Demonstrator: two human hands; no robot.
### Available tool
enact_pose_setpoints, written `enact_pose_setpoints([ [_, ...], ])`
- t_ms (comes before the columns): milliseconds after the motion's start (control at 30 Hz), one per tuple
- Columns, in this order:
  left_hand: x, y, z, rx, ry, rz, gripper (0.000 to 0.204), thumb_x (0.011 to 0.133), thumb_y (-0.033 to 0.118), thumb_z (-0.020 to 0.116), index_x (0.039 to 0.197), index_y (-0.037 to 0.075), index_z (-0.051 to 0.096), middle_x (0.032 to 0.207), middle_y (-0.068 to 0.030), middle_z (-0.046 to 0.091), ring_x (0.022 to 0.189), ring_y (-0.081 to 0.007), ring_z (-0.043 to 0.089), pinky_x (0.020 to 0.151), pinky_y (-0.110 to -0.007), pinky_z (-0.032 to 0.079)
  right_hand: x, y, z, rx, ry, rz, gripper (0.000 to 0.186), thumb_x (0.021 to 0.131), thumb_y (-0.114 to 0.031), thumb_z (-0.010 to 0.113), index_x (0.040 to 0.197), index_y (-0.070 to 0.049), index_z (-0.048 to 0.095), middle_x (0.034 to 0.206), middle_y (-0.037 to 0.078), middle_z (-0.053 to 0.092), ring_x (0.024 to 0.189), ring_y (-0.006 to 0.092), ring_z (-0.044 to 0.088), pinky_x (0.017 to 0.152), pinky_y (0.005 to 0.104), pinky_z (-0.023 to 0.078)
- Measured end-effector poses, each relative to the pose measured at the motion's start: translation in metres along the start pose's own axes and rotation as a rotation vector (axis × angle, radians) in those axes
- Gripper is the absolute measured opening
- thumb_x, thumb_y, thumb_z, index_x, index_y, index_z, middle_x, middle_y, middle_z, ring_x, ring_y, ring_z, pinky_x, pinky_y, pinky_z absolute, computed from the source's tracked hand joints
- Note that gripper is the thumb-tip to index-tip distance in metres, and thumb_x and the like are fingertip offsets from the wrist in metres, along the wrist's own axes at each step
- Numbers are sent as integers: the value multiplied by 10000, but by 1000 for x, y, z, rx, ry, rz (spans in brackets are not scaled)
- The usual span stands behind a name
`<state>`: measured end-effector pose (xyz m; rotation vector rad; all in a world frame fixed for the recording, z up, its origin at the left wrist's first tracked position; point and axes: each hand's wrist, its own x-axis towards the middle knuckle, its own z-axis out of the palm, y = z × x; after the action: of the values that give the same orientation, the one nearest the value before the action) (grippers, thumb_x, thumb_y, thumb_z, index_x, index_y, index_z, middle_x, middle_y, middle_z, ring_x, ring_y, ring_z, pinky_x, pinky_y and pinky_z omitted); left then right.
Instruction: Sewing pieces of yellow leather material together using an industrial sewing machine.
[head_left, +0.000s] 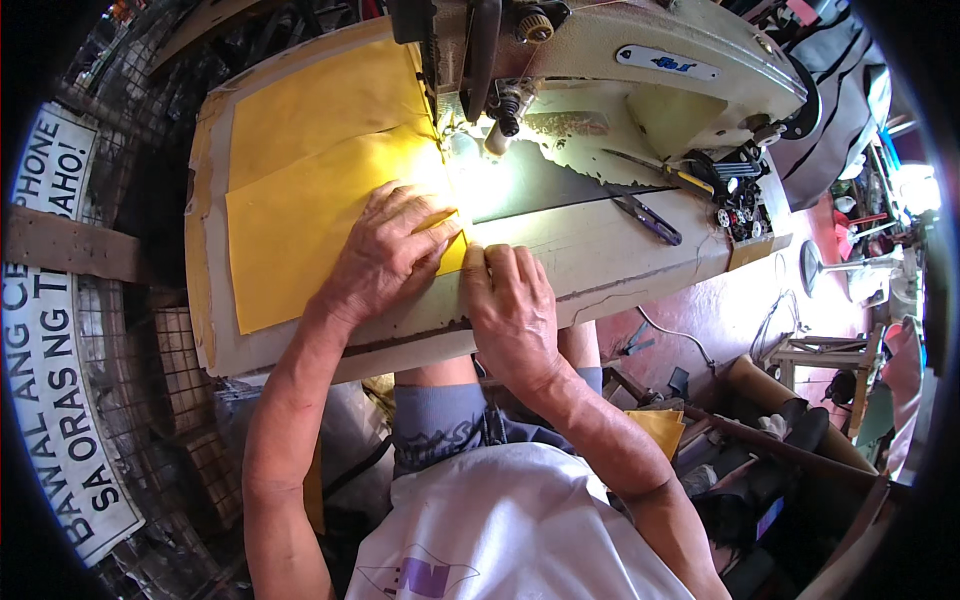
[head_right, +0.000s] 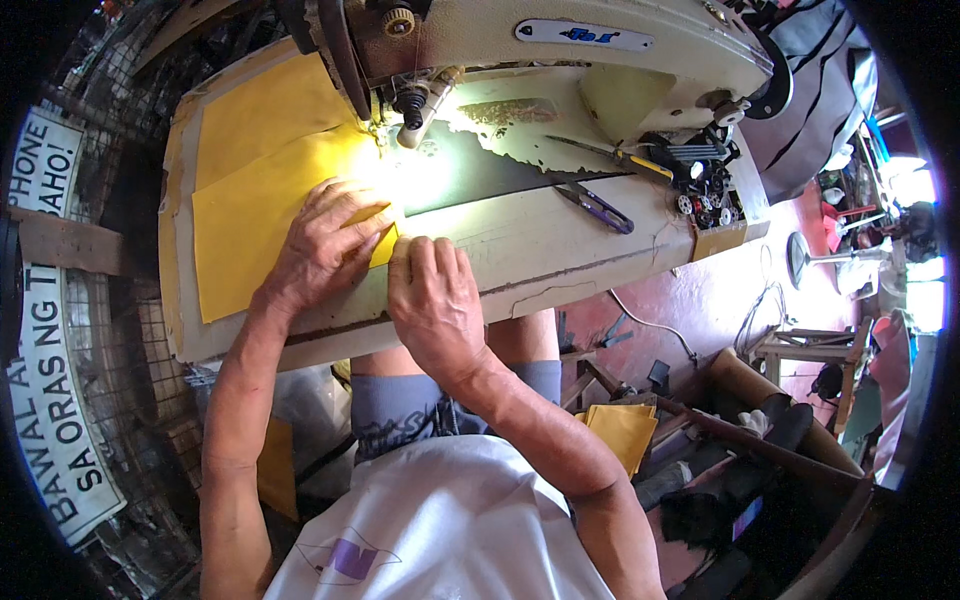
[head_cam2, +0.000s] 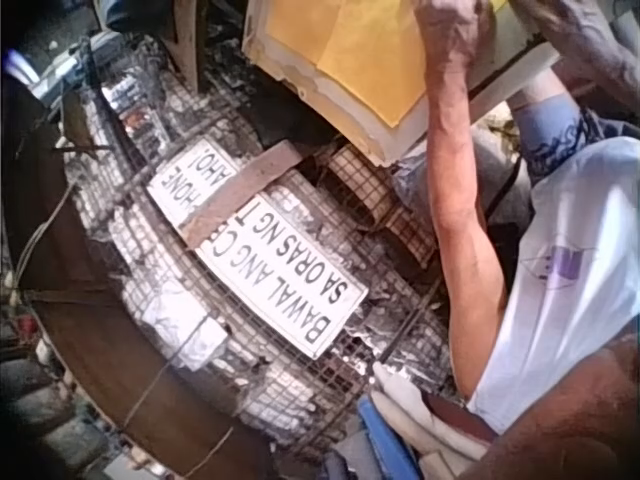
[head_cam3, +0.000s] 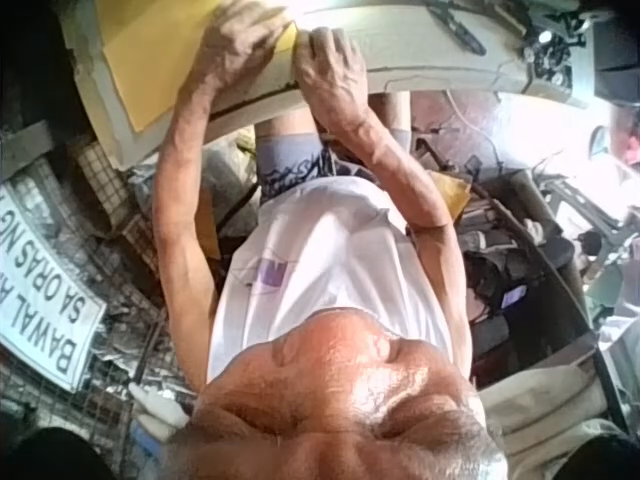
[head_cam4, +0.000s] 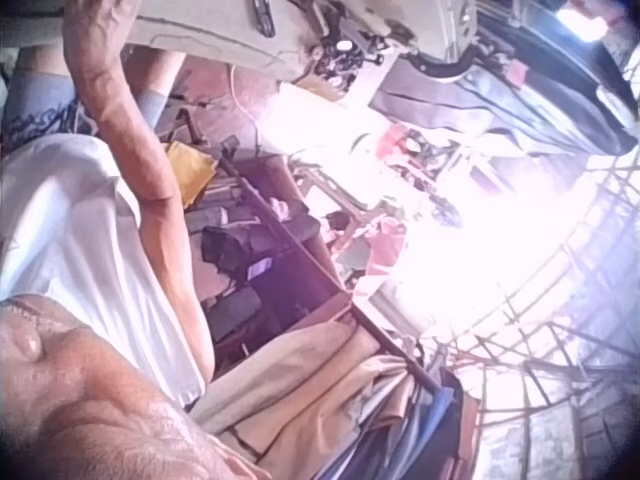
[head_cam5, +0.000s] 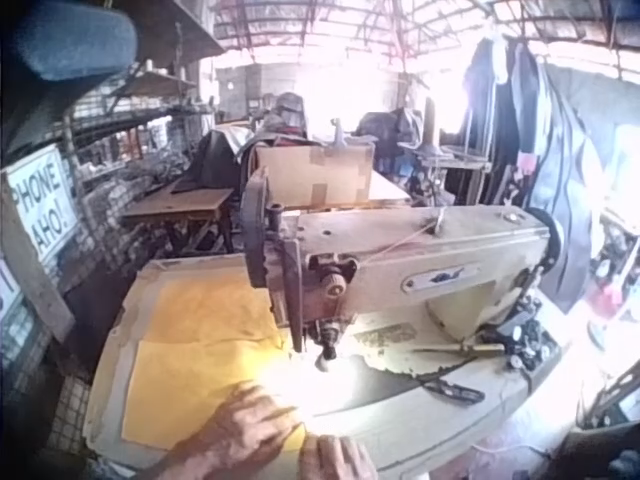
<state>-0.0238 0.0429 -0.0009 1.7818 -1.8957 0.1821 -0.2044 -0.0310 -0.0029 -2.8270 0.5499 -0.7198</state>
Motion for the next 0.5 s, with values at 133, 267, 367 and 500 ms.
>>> enact_pose_setpoints([
  [133,-4,-1,2,-23,-27,0,233,861,95,703,1093,77,720,1193,-96,645,1195,-302,586,1096,-475,421,1,-1,-8,-86,-151,-71,403,762,-116,598,1110,88,606,999,144,532,968,272,519,836,381,445],
  [267,-3,0,1,-54,-18,77,249,815,125,726,1061,93,734,1123,-72,662,1107,-289,609,1043,-450,461,-6,17,-8,115,-107,-39,397,775,-85,587,1143,55,636,1022,147,537,967,301,516,843,405,439],
  [367,-1,0,0,-53,9,87,259,789,104,743,1047,94,735,1112,-66,664,1093,-287,617,1034,-451,472,-11,41,-8,490,38,57,403,794,21,640,1195,-8,668,975,149,575,917,348,557,843,435,488],
  [500,1,1,0,-46,0,96,237,795,95,751,1031,89,734,1080,-63,670,1073,-282,627,1024,-447,480,-12,53,-10,434,40,22,354,835,-42,671,1189,-29,674,998,134,585,918,326,556,834,436,485],
])
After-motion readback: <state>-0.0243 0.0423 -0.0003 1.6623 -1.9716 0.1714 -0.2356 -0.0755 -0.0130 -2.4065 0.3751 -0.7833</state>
